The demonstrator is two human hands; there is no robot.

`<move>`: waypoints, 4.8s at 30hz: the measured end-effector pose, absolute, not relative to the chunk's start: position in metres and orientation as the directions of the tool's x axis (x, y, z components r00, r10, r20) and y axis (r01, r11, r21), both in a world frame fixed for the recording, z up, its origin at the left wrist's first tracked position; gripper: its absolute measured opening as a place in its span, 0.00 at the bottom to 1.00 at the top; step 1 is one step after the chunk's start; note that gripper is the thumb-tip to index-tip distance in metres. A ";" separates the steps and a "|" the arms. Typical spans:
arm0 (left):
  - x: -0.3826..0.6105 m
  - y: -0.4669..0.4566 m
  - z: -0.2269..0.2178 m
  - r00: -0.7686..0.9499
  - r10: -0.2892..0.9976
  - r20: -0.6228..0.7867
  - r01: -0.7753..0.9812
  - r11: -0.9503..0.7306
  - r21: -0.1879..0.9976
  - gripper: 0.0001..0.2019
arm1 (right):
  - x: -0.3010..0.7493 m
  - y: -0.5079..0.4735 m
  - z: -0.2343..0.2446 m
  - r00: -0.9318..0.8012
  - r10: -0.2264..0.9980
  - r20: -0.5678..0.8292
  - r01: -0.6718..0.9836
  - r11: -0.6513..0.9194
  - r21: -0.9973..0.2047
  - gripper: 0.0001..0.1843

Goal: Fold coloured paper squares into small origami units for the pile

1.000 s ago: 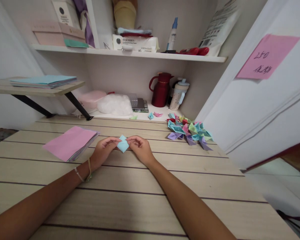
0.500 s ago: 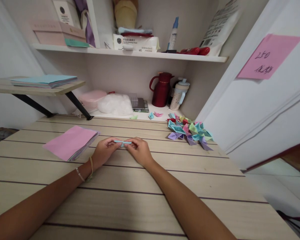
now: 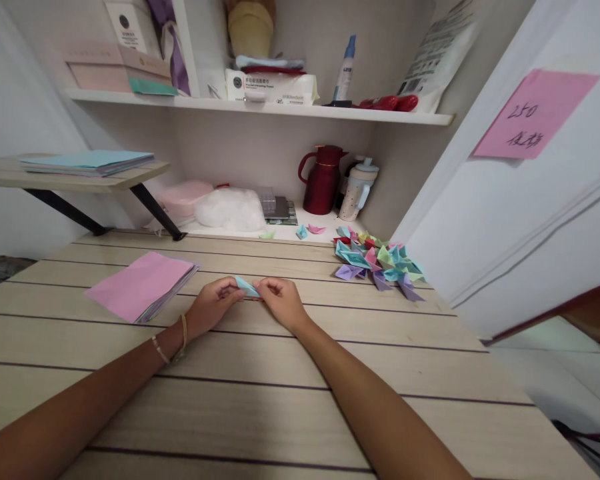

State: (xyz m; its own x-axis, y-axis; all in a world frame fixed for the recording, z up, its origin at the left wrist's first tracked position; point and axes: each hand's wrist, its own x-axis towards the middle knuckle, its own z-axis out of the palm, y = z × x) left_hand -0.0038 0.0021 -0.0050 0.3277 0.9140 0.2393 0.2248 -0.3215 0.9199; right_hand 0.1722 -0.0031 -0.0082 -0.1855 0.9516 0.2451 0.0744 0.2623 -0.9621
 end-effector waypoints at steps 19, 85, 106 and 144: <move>-0.001 0.001 0.000 0.316 0.930 0.190 0.084 -0.227 0.970 0.09 | 0.173 -0.003 -0.012 -0.330 0.909 0.255 -0.049 0.253 -0.966 0.19; -0.003 -0.004 -0.001 0.262 0.876 0.405 0.379 -0.480 0.792 0.08 | 0.169 -0.012 -0.007 -0.127 0.824 0.553 0.351 0.558 -0.752 0.07; -0.003 -0.005 0.002 0.184 0.882 0.434 0.359 -0.471 0.806 0.07 | 0.165 -0.011 -0.008 -0.108 0.842 0.529 0.403 0.523 -0.751 0.05; -0.002 -0.001 0.003 0.260 0.963 0.074 -0.093 -0.051 0.994 0.11 | 0.167 -0.007 -0.010 -0.217 0.906 0.363 0.132 0.396 -0.909 0.18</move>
State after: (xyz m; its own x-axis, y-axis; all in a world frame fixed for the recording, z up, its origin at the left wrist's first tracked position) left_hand -0.0022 -0.0005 0.0027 0.2602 0.9627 0.0740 -0.0926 -0.0514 0.9944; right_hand 0.1667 -0.0074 -0.0101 -0.2167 0.9062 0.3630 0.1325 0.3957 -0.9088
